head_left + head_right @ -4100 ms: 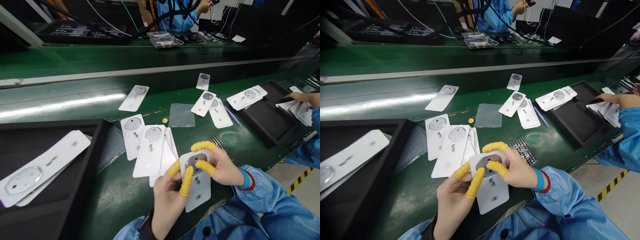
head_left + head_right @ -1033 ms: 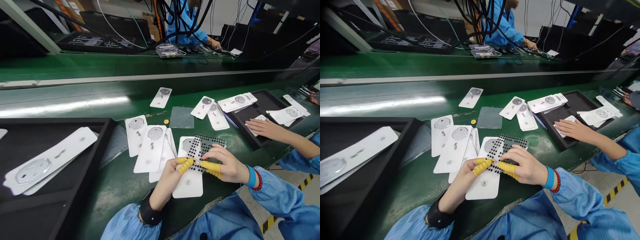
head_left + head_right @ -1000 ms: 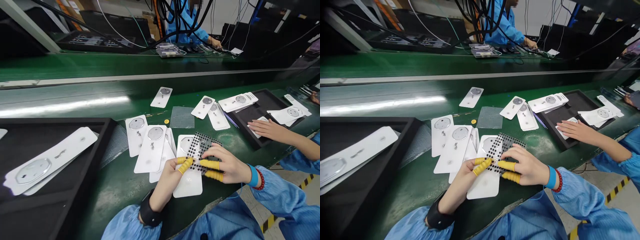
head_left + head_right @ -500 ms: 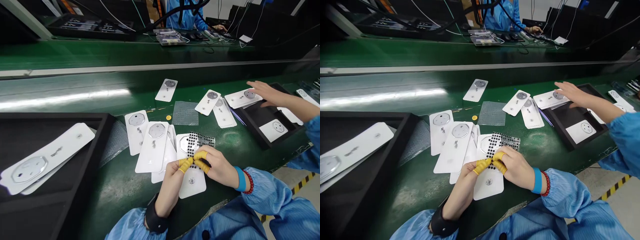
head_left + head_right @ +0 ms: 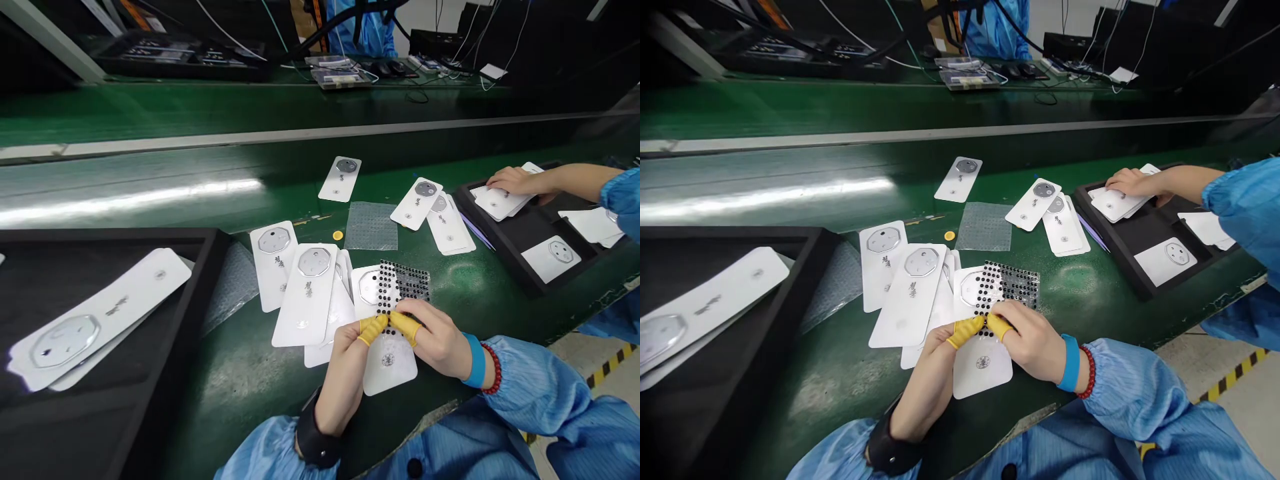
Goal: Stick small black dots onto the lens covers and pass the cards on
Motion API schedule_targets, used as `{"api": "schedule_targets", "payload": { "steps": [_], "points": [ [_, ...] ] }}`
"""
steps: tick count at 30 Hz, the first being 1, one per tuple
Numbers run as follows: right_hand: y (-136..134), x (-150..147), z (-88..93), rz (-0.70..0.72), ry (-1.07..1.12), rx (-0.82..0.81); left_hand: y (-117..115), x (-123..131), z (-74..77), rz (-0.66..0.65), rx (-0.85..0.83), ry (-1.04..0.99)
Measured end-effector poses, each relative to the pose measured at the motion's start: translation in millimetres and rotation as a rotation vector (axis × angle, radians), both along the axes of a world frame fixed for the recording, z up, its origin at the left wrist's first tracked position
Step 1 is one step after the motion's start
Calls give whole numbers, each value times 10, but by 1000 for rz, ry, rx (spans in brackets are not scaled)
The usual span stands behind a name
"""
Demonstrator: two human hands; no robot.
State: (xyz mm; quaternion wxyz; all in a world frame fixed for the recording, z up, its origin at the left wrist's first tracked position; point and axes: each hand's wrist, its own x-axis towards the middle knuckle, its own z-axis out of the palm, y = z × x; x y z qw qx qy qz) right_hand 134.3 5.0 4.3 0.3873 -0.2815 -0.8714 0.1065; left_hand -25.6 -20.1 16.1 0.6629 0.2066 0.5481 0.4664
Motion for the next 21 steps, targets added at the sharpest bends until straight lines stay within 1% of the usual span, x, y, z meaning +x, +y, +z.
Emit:
{"api": "schedule_targets", "payload": {
  "steps": [2, 4, 6, 8, 10, 12, 14, 16, 18, 19, 21],
  "points": [
    [-6, 0, 15, 27, -3, 51, -12, 1, -23, 54, -20, 17],
    [-1, 2, 11, 41, -4, 32, -19, 5, -45, 88, -32, 32],
    [20, 14, -19, 44, -20, 10, -17, 12, -53, 85, -30, 37],
    [60, 55, -69, 56, -46, 0, 0, 12, -44, 43, -17, 34],
    [114, 140, -125, 71, -69, -84, 28, -6, -22, -19, 8, 32],
    [173, 267, -165, 69, -76, -218, 54, -47, 8, -55, 47, 58],
    [224, 405, -168, 41, -66, -321, 57, -95, 37, -16, 97, 124],
    [260, 505, -119, 8, -41, -364, 25, -126, 57, 80, 220, 258],
    [274, 525, -17, -33, 0, -409, -38, -125, 65, 159, 353, 373],
    [273, 498, 50, -62, 43, -422, -76, -114, 63, 161, 392, 397],
    [257, 379, 195, -105, 158, -405, -150, -80, 51, 95, 388, 372]
  ]
}}
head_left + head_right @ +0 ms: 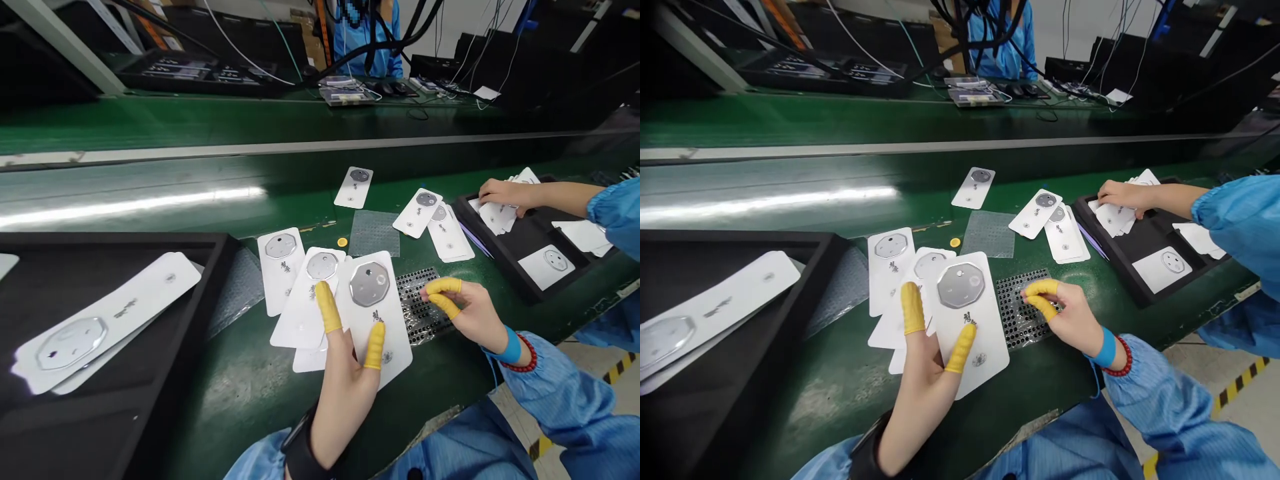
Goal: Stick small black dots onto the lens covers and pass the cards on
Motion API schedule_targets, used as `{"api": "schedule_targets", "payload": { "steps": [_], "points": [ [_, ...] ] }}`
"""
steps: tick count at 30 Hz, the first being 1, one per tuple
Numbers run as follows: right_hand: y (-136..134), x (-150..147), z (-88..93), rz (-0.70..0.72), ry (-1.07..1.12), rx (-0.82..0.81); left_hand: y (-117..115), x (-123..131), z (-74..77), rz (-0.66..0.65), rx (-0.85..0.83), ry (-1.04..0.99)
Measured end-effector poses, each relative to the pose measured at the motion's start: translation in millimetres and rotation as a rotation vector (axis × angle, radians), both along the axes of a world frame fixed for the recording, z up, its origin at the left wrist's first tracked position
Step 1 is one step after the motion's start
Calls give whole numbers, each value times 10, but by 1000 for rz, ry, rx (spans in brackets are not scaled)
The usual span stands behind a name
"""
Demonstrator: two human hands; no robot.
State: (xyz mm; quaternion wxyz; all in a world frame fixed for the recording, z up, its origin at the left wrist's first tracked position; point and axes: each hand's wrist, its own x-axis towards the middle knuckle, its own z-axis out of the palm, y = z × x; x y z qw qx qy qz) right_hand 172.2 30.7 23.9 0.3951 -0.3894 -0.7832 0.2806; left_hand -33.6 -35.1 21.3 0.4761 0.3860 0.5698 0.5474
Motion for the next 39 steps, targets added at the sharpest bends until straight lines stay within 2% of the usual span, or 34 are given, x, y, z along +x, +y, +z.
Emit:
{"api": "schedule_targets", "payload": {
  "steps": [3, 6, 13, 16, 20, 23, 26, 34, 36, 39],
  "points": [
    [-37, -254, 171, -29, 121, 105, -91, 45, -24, -115, -40, -22],
    [-78, -430, 212, -15, 141, 146, -153, 63, -39, -146, 14, 50],
    [-140, -428, 134, -23, 269, 78, -211, 26, -28, -181, 375, 662],
    [-142, -432, 132, -17, 334, 87, -205, 12, -7, -196, 494, 832],
    [-131, -443, 131, -45, 495, -17, -189, 22, 4, -201, 593, 802],
    [-124, -435, 140, 48, 594, -192, -186, 26, -8, -211, 608, 755],
    [-132, -430, 167, 143, 621, -319, -185, 27, -13, -215, 613, 729],
    [-127, -410, 280, 165, 648, -561, -196, 38, -1, -233, 583, 669],
    [-116, -393, 285, 184, 633, -581, -210, 30, -24, -248, 582, 670],
    [-112, -380, 259, 170, 618, -491, -221, 20, -54, -224, 564, 716]
  ]
}}
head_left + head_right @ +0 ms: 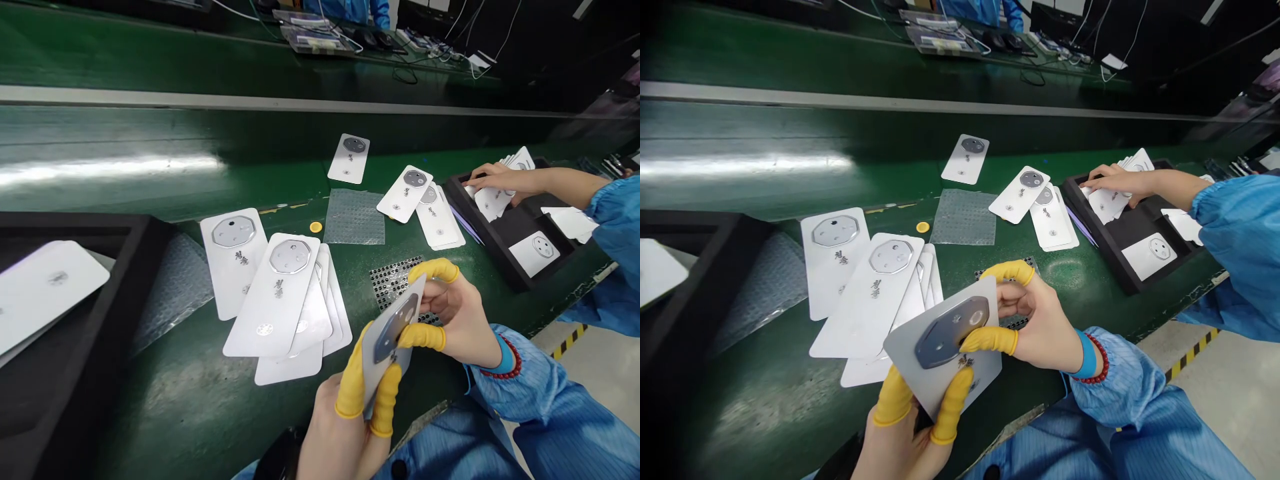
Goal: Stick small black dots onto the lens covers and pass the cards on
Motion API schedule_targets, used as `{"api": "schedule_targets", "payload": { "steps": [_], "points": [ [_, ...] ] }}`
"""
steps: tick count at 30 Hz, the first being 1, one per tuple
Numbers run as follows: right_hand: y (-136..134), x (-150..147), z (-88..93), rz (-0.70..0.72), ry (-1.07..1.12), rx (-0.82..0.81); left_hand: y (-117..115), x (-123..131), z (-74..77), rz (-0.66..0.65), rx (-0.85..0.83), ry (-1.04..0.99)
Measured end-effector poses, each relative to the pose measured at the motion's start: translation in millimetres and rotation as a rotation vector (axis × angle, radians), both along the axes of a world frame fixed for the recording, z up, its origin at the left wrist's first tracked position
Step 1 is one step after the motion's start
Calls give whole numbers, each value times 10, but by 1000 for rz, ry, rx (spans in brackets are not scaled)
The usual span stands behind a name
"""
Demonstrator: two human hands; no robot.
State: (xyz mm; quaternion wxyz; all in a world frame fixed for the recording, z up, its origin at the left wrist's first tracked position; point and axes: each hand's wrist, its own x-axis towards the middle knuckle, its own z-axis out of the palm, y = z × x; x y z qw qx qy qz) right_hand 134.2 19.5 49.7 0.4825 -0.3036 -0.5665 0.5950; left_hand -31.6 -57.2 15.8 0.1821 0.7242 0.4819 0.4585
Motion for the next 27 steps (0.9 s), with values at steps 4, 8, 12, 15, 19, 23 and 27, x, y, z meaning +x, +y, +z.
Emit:
{"api": "schedule_targets", "payload": {
  "steps": [4, 8, 12, 15, 19, 23, 27],
  "points": [
    [-24, -11, -48, -98, -19, 108, 6, 5, 0, -23, 9, 0],
    [-59, -33, -55, -108, -25, 82, 0, 8, 1, -13, -10, 8],
    [-60, -41, -26, -98, -32, 38, 1, 0, 9, -37, -25, -18],
    [-38, -24, 8, -84, -35, 30, 21, 1, 49, -47, -23, -47],
    [-14, 41, 55, -8, -90, 24, 53, 11, 121, -45, -22, -60],
    [-5, 115, 109, 101, -143, -26, 41, 9, 139, -78, -60, -72],
    [-9, 114, 148, 130, -131, -79, -44, -30, 81, -97, -191, -110]
  ]
}}
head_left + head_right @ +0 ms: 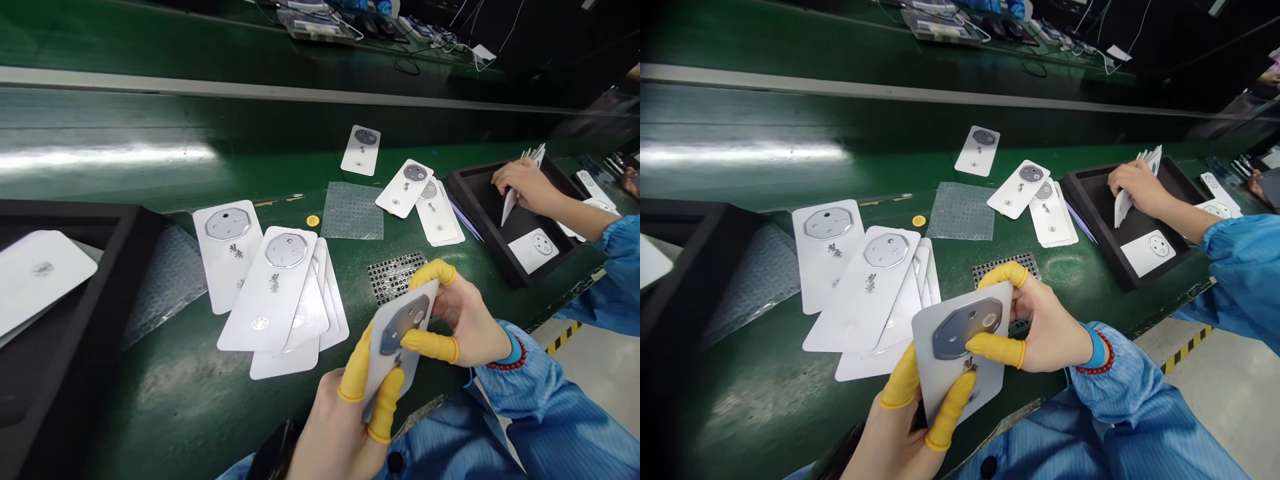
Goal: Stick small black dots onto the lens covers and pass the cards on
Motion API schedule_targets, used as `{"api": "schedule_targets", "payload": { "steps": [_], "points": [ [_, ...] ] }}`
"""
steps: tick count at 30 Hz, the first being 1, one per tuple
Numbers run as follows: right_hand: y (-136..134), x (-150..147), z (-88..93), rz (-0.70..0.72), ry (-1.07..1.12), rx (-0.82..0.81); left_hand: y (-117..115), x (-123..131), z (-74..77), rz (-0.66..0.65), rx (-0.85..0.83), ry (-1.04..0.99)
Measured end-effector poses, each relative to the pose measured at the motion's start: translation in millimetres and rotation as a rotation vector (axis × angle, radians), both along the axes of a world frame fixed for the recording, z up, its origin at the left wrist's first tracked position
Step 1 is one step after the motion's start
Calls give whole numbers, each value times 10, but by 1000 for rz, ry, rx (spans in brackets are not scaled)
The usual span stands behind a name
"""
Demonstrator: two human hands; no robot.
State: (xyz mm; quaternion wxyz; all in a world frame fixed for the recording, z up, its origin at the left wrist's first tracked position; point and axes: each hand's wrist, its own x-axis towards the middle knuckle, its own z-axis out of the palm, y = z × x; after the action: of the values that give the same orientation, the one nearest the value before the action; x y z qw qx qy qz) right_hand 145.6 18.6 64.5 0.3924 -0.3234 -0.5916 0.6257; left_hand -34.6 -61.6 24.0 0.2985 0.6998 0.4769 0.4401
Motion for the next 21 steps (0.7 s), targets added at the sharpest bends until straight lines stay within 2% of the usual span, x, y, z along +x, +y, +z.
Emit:
{"api": "schedule_targets", "payload": {
  "steps": [5, 8, 11, 16, 21],
  "points": [
    [-14, -73, -64, -75, 47, -28, -73, -43, -64, 30, -136, -97],
    [-6, -80, -131, -28, 98, -119, -71, -38, -37, 41, -198, -124],
    [7, -56, -161, 29, 118, -194, -64, -16, 19, 41, -201, -146],
    [9, -30, -138, 44, 105, -192, -57, 16, 75, -14, -213, -237],
    [15, -29, -108, 12, 95, -153, -31, 6, 94, -5, -153, -147]
  ]
}}
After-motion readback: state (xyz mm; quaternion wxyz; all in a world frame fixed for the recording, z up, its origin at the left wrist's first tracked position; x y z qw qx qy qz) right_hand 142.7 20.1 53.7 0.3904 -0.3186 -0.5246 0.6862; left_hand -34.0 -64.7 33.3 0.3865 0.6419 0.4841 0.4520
